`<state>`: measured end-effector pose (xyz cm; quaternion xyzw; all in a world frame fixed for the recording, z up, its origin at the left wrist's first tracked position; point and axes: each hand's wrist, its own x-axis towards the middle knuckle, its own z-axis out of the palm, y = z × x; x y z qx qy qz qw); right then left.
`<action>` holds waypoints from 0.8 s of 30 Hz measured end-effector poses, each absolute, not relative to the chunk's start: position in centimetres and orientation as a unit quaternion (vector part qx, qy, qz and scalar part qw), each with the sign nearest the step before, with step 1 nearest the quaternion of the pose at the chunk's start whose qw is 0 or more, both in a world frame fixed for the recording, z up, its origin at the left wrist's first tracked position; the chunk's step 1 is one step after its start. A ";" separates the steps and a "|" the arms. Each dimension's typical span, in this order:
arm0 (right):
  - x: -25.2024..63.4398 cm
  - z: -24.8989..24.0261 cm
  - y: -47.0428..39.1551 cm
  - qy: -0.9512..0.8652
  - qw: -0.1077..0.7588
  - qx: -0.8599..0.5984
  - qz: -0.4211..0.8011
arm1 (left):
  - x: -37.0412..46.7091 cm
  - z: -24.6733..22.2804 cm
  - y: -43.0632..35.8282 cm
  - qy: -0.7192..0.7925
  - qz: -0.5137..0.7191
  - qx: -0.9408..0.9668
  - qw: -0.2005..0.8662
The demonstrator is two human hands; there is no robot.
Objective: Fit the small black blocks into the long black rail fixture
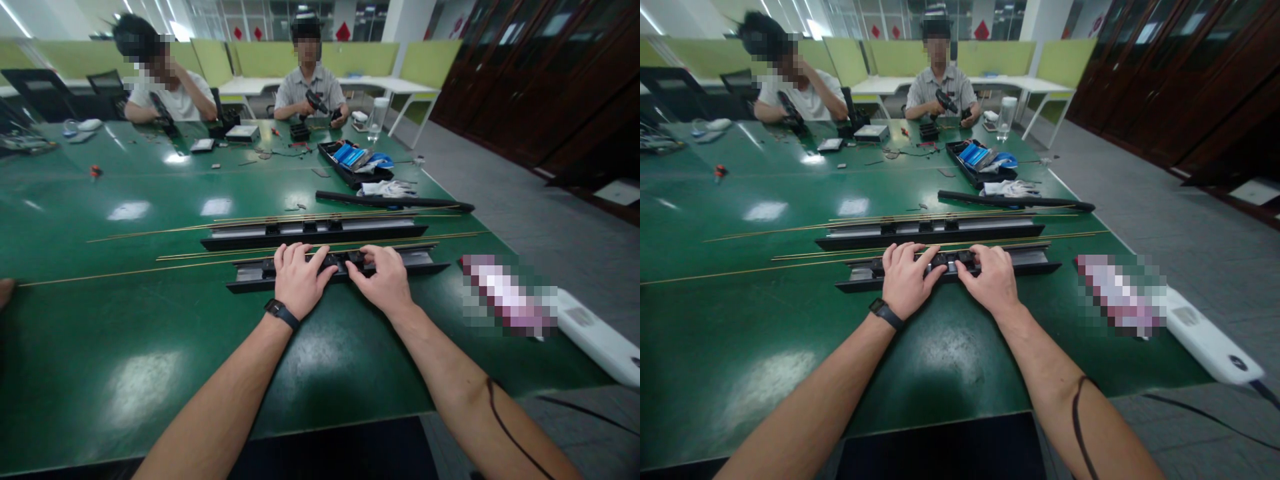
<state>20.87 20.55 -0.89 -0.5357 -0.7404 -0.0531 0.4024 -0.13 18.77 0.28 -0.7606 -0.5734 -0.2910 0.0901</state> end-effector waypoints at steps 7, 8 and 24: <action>20.7 -0.8 20.8 -0.758 0.422 -0.494 -0.064 | -0.1 0.2 18.8 -0.574 -0.294 -0.759 0.091; 20.7 -0.8 20.8 -0.758 0.426 -0.488 -0.069 | -0.1 0.2 18.8 -0.575 -0.295 -0.758 0.090; 20.6 -0.8 20.6 -0.731 0.394 -0.548 -0.105 | -0.1 0.1 18.8 -0.573 -0.297 -0.758 0.095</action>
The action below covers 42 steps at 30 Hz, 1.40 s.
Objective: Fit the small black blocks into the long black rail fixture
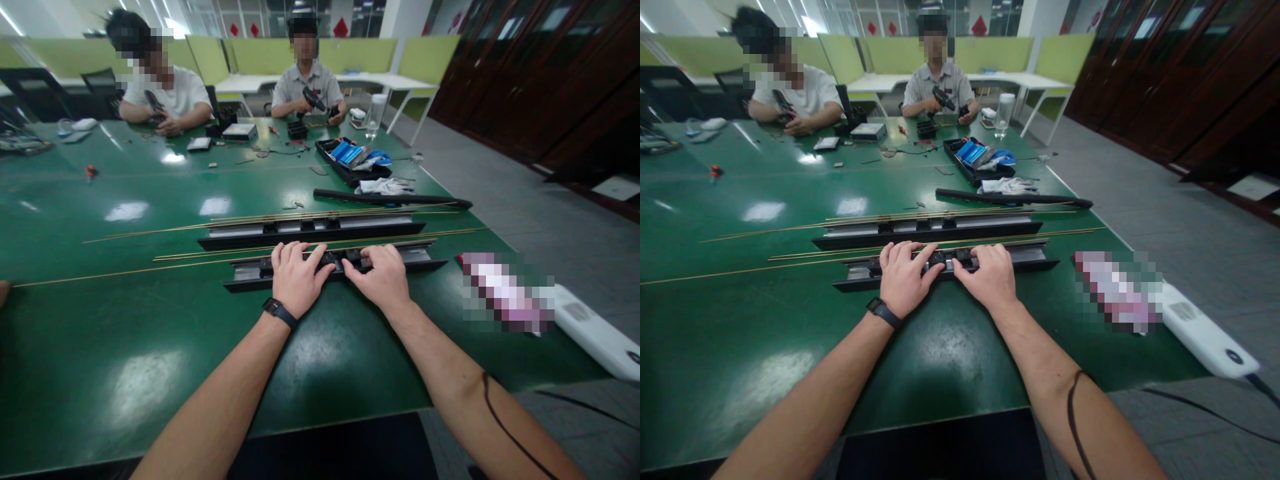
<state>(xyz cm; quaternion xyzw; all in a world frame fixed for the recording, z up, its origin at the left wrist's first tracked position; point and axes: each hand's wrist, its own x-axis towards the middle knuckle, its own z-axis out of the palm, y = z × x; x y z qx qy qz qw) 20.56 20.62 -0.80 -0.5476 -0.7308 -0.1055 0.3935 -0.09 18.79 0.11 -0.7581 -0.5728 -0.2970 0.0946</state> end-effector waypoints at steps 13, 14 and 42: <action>20.6 -0.6 20.8 -0.726 0.362 -0.564 -0.154 | -0.1 0.2 18.8 -0.573 -0.294 -0.759 0.100; 20.6 -0.6 20.8 -0.723 0.365 -0.566 -0.155 | -0.1 0.2 18.8 -0.573 -0.294 -0.759 0.100; 23.1 -0.2 21.8 -0.625 0.373 -0.680 -0.093 | -0.1 0.1 18.8 -0.575 -0.299 -0.756 0.091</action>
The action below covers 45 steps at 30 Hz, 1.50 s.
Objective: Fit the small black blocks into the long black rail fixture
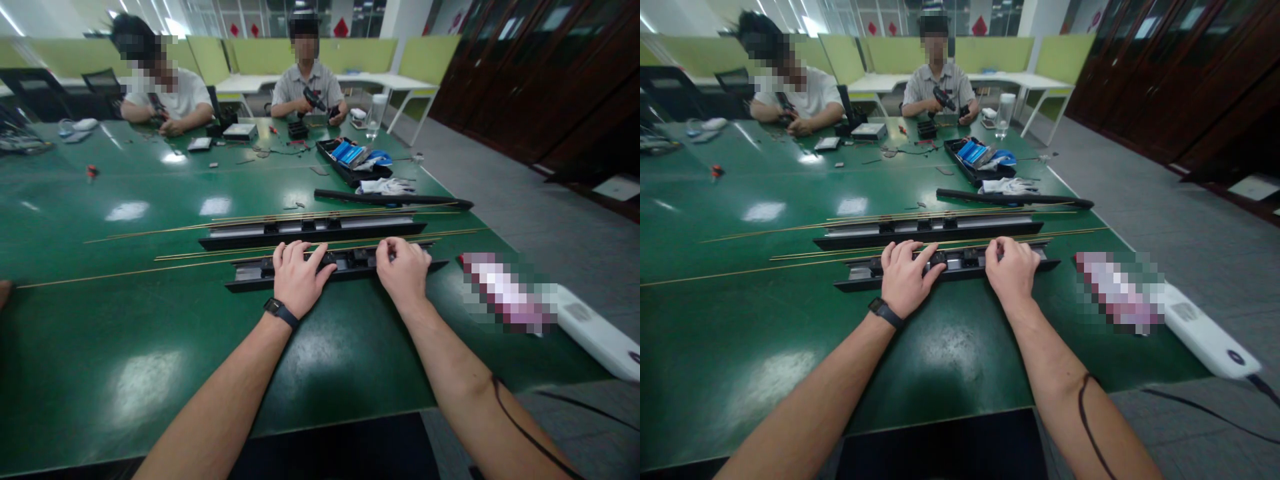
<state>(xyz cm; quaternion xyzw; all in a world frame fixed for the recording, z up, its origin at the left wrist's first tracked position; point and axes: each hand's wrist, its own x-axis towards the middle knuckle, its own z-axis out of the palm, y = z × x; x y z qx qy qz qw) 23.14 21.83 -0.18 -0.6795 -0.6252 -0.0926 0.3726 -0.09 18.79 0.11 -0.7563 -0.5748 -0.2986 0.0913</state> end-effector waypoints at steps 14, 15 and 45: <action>24.5 -0.1 22.0 -0.561 0.366 -0.733 -0.115 | -0.1 0.1 18.8 -0.577 -0.297 -0.756 0.094; 24.6 -0.1 22.1 -0.560 0.366 -0.735 -0.115 | -0.1 0.1 18.8 -0.577 -0.296 -0.756 0.094; 24.0 -0.6 21.9 -0.596 0.379 -0.699 -0.113 | -0.2 0.2 18.9 -0.573 -0.301 -0.758 0.082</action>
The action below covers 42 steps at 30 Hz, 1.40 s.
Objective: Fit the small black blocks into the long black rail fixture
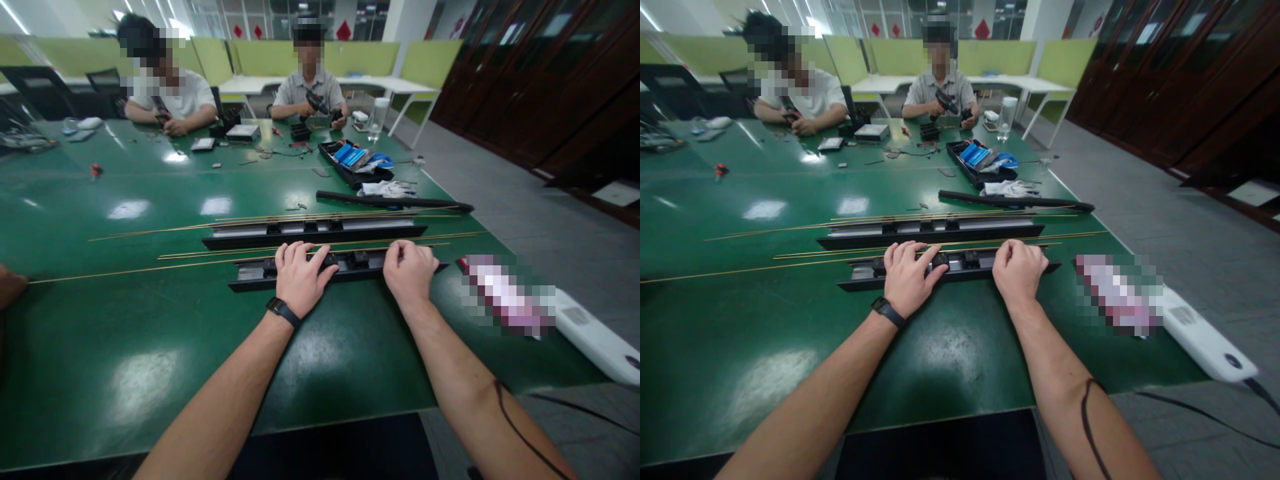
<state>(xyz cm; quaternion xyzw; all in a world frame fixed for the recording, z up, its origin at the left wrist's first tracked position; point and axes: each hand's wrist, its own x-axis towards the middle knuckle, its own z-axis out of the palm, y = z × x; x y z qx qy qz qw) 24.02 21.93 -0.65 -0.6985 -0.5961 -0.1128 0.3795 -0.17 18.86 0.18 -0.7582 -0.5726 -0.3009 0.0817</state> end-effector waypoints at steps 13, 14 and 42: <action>23.8 -0.4 21.8 -0.606 0.394 -0.686 -0.084 | -0.2 0.2 18.8 -0.570 -0.298 -0.760 0.090; 23.9 -0.4 21.9 -0.593 0.392 -0.698 -0.084 | -0.2 0.2 18.8 -0.570 -0.298 -0.761 0.090; 23.2 -0.7 21.6 -0.640 0.408 -0.647 -0.069 | -0.2 0.2 18.9 -0.567 -0.306 -0.759 0.094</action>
